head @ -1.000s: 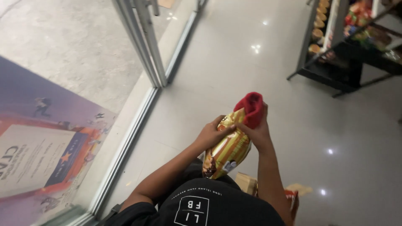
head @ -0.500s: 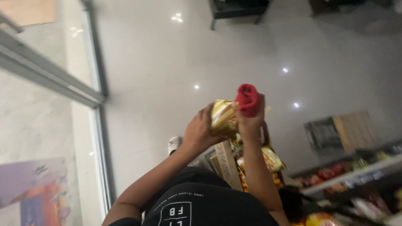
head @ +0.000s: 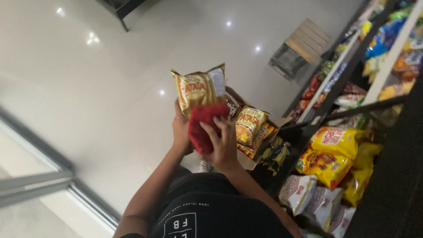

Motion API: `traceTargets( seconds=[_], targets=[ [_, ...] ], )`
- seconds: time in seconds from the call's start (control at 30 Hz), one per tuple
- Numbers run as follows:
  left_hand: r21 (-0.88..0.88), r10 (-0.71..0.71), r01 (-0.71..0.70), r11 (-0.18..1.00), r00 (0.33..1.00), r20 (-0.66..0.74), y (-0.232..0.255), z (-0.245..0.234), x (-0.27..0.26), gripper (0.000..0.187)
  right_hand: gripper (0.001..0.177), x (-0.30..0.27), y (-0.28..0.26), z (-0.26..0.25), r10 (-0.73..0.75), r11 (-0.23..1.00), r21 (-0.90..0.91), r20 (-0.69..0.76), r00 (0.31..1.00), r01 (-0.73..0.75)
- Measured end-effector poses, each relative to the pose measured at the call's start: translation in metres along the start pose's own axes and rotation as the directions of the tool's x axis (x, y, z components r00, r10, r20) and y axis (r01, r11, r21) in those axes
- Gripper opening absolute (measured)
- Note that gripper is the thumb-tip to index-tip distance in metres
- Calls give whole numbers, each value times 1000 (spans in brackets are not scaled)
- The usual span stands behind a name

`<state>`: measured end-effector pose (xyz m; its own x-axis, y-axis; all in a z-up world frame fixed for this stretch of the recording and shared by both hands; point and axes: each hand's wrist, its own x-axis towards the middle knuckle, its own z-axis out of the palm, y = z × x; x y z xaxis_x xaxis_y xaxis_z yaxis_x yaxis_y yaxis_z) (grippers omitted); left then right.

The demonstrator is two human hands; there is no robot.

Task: Cleaning a retail shelf and stocking it with snack bags from a box.

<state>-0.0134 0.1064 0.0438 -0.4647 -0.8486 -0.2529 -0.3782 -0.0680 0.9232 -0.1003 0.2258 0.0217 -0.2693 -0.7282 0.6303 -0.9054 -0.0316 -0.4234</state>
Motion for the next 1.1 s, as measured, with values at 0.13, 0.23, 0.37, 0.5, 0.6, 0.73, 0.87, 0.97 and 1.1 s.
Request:
traceTargets(
  seconds=[0.13,0.23,0.37,0.5,0.6,0.73,0.87,0.97,1.1],
  targets=[
    [218,109,-167,962,960,257,-8,12,-2,89,70,-4,22,20,120,918,-344,-236,964,-198],
    [255,107,-212,944,923,370,-7,3,-13,92,62,35,28,-1,237,905,-272,-315,919,-327],
    [240,35,-124,963,938,344,-6,-34,-7,96,53,56,19,15,223,940,-167,-355,908,-296],
    [162,23,-73,984,955,295,-4,-64,24,90,53,21,-58,61,199,931,-233,-318,927,-280],
    [118,28,-66,991,954,299,6,-75,26,91,56,-2,-89,81,246,883,-308,-341,908,-355],
    [226,59,-225,948,819,570,-9,-71,-4,91,70,1,-66,40,384,761,-306,-499,777,-572],
    [223,44,-308,925,669,742,-20,-66,-35,100,51,-11,-41,-24,502,710,-124,-601,622,-693],
    [248,25,-332,910,642,767,-18,-60,-31,103,54,-27,-77,-10,451,639,-227,-663,598,-735],
    [223,71,-322,920,698,712,-32,-48,-18,86,65,-56,-148,56,457,578,-264,-679,574,-772]
  ],
)
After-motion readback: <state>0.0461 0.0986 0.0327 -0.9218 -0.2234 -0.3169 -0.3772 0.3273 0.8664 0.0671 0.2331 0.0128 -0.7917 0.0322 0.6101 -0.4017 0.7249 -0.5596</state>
